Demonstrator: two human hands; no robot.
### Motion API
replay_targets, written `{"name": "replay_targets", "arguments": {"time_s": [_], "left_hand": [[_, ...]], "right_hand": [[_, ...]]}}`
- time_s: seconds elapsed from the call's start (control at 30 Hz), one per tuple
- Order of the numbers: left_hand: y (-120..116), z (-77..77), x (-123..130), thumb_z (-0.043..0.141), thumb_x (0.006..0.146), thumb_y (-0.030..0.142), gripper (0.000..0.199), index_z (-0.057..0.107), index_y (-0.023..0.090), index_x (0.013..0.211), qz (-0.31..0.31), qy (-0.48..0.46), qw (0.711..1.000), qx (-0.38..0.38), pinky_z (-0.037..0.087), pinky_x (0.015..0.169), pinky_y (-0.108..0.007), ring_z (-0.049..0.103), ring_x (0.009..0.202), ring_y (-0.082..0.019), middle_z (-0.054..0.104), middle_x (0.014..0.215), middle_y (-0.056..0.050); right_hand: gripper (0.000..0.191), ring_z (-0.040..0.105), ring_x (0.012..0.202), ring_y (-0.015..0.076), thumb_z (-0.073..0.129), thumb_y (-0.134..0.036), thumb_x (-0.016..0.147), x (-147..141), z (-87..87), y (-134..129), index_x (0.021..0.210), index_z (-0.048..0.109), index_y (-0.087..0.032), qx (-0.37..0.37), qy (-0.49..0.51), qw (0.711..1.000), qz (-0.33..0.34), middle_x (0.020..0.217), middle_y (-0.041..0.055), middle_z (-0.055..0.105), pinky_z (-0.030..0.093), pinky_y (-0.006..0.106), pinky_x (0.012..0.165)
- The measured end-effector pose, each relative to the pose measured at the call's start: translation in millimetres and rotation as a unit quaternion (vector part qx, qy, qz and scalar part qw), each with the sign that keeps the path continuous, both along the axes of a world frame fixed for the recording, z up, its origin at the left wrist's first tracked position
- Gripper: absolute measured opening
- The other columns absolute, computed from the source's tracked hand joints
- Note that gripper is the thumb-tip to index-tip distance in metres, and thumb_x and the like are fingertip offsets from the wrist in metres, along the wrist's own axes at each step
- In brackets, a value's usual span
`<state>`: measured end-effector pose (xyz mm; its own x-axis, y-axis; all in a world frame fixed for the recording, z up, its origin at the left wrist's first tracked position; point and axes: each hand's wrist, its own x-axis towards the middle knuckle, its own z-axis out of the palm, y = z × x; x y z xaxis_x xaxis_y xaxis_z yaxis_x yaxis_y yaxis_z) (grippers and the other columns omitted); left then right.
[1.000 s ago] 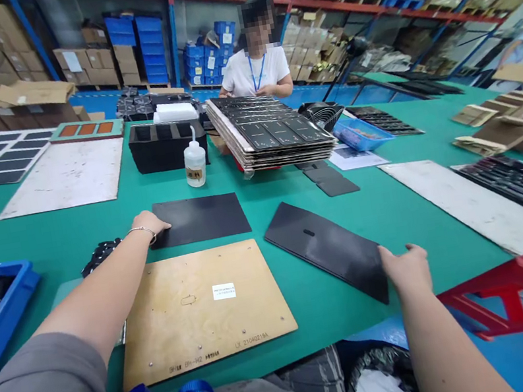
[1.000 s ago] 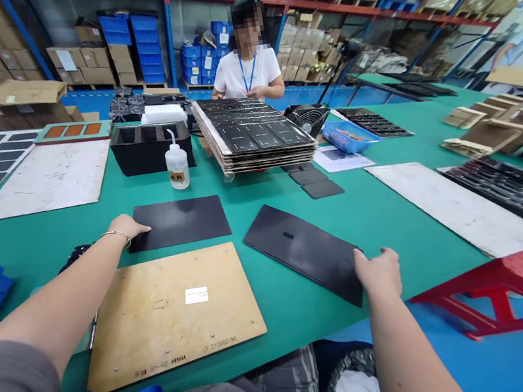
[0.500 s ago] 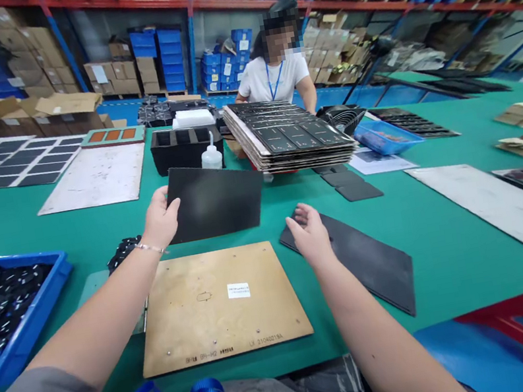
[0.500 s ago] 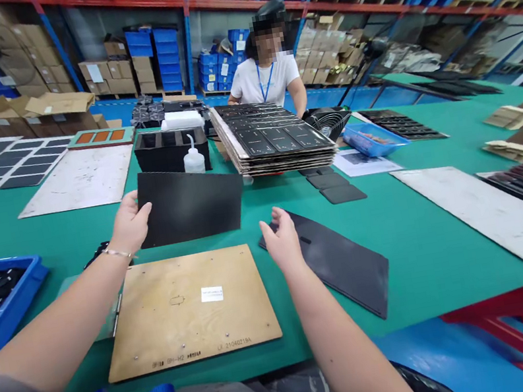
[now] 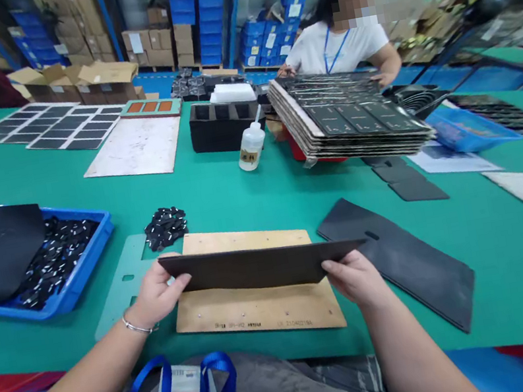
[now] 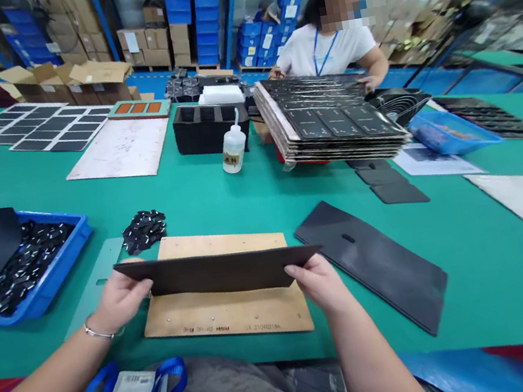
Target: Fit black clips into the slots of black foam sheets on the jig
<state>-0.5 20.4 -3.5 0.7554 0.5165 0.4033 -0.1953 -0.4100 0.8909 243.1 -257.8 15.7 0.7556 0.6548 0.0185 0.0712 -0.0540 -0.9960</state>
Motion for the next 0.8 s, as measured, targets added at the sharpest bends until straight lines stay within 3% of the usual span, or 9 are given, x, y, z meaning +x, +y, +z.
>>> {"name": "replay_targets", "arguments": {"time_s": [0.1,0.3,0.43,0.57,0.7,0.8], "left_hand": [[-7,-9.4,-6,0.055,0.084,0.033,0.029,0.056,0.018,0.109,-0.016,0.127,0.992,0.003,0.049,0.089,-0.039,0.06,0.102,-0.025,0.064,0.109,-0.009],[-8,9.7,11,0.055,0.083,0.03,0.058,0.031,0.021,0.136,-0.004,0.133,0.99,-0.037,0.043,0.098,-0.038,0.049,0.119,-0.024,0.048,0.133,-0.01],[-5,2.0,15,0.06,0.078,0.03,0.082,0.013,0.021,0.144,0.009,0.239,0.969,0.059,0.051,0.082,-0.039,0.061,0.101,-0.028,0.059,0.119,-0.013],[-9,1.1,13,0.058,0.078,0.033,0.086,0.008,0.017,0.146,0.022,0.301,0.945,0.13,0.05,0.066,-0.035,0.066,0.075,-0.028,0.067,0.095,-0.012],[-15,13.2,13,0.056,0.079,0.038,0.087,0.004,0.017,0.146,0.033,0.391,0.902,0.177,0.047,0.065,-0.034,0.065,0.073,-0.028,0.067,0.095,-0.013],[-18,20.4,13,0.053,0.081,0.045,0.076,0.02,0.016,0.143,0.059,0.447,0.853,0.262,0.047,0.064,-0.036,0.064,0.078,-0.029,0.065,0.095,-0.015]], "right_hand": [[0.04,0.058,0.103,0.0289,0.067,-0.048,0.07,-11,-11.2,-6,0.1,0.061,-0.022,-0.029,0.038,0.999,0.026,0.11,0.0061,0.064,0.046,0.048,0.09],[0.043,0.058,0.103,0.026,0.062,-0.041,0.076,-21,9.5,4,0.113,0.053,-0.022,-0.048,0.062,0.997,0.017,0.116,0.0069,0.061,0.05,0.041,0.085],[0.034,0.061,0.095,0.0252,0.064,-0.036,0.072,-24,4.3,8,0.101,0.056,-0.02,-0.119,0.058,0.991,0.008,0.105,0.0066,0.065,0.051,0.039,0.083],[0.032,0.06,0.098,0.0257,0.062,-0.035,0.072,-25,-6.0,6,0.1,0.056,-0.02,-0.155,0.038,0.987,-0.01,0.105,0.0063,0.065,0.05,0.038,0.084],[0.032,0.059,0.101,0.0255,0.061,-0.033,0.073,-24,-7.1,3,0.102,0.055,-0.02,-0.168,0.039,0.985,-0.007,0.109,0.0064,0.064,0.05,0.038,0.086],[0.034,0.056,0.107,0.0253,0.061,-0.034,0.075,-22,-9.1,0,0.106,0.053,-0.021,-0.161,0.036,0.986,-0.003,0.114,0.0064,0.062,0.048,0.038,0.09]]}}
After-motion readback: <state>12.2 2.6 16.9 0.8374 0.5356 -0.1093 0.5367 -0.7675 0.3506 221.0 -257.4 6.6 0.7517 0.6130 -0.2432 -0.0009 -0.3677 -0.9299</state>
